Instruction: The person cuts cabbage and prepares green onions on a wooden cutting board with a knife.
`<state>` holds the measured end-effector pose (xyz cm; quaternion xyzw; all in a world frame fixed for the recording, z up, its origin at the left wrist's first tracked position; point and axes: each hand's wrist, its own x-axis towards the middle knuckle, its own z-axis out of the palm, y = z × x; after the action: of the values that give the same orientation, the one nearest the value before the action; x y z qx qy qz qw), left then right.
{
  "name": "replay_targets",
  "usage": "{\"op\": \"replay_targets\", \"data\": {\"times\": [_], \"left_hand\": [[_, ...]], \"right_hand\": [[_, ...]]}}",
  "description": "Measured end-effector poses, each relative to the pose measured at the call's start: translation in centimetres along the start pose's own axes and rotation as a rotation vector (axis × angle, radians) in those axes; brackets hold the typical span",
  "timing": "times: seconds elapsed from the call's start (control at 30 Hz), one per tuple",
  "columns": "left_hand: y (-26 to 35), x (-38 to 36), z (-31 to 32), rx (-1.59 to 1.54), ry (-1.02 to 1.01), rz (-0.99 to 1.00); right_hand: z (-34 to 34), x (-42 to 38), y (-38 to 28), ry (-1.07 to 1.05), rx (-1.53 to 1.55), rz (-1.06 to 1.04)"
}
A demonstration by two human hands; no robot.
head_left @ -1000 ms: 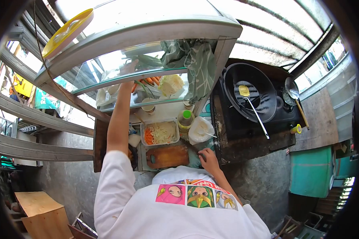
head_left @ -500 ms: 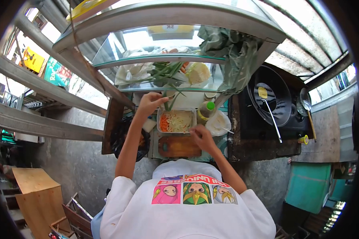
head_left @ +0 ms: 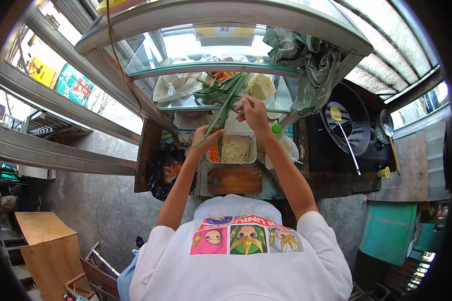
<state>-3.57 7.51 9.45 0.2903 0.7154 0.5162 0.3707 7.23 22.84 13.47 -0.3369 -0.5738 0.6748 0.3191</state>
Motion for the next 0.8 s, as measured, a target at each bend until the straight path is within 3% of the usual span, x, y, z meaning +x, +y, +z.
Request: {"op": "replay_targets", "data": {"times": [0.13, 0.2, 0.23, 0.3, 0.33, 0.4, 0.43, 0.5, 0.57, 0.6, 0.63, 0.7, 0.73, 0.77, 0.8], "left_hand": [[0.3, 0.2, 0.0, -0.066, 0.007, 0.08], [-0.1, 1.5, -0.9, -0.221, -0.065, 0.266], [0.8, 1.9, -1.5, -0.221, -0.067, 0.268], [3.3, 2.9, -3.1, -0.445, -0.043, 0.063], [4.8, 3.6, -3.7, -0.342, 0.021, 0.018], [6.1, 6.5, -5.4, -0.438, -0.033, 0.029], [6.6, 8.1, -5.9, -0.537, -0.086, 0.03], [7.2, 12.4, -5.9, -0.79, -0.028, 0.066], [2.5, 20.9, -8.0, -0.236, 0.07, 0.627], [4.1, 20.9, -8.7, -0.938, -0.39, 0.403], [5.5, 20.3, -8.1, -0.939, -0.397, 0.398], [7.8, 18.0, -6.7, -0.325, -0.007, 0.519], [9.7, 16.6, -7.1, 0.05, 0.001, 0.279], [11.2, 14.9, -6.4, 0.052, -0.002, 0.283], [12.3, 13.1, -4.9, 0.452, 0.246, 0.196]], "right_hand": [[1.7, 2.7, -1.2, 0.034, -0.14, 0.068], [2.3, 3.6, -1.6, 0.089, -0.308, 0.113], [2.6, 4.0, -1.1, 0.092, -0.308, 0.11], [3.2, 4.7, -0.1, 0.196, -0.143, 0.08], [3.3, 4.7, -0.1, 0.198, -0.141, 0.078], [3.3, 4.3, 0.0, 0.194, 0.165, 0.075], [3.1, 4.0, -0.1, 0.198, 0.165, 0.075], [2.5, 3.6, -0.9, 0.174, 0.419, 0.164], [2.1, 3.0, -1.4, 0.164, 0.48, 0.149], [2.0, 2.8, -1.7, 0.146, 0.54, 0.135], [1.9, 2.6, -1.8, 0.154, 0.54, 0.135], [1.8, 2.0, -1.9, 0.057, 0.443, 0.114], [1.5, 1.9, -1.4, 0.062, 0.444, 0.113], [1.4, 1.9, -0.6, 0.045, 0.362, 0.131], [1.4, 1.9, 0.0, 0.027, 0.281, 0.153]]}}
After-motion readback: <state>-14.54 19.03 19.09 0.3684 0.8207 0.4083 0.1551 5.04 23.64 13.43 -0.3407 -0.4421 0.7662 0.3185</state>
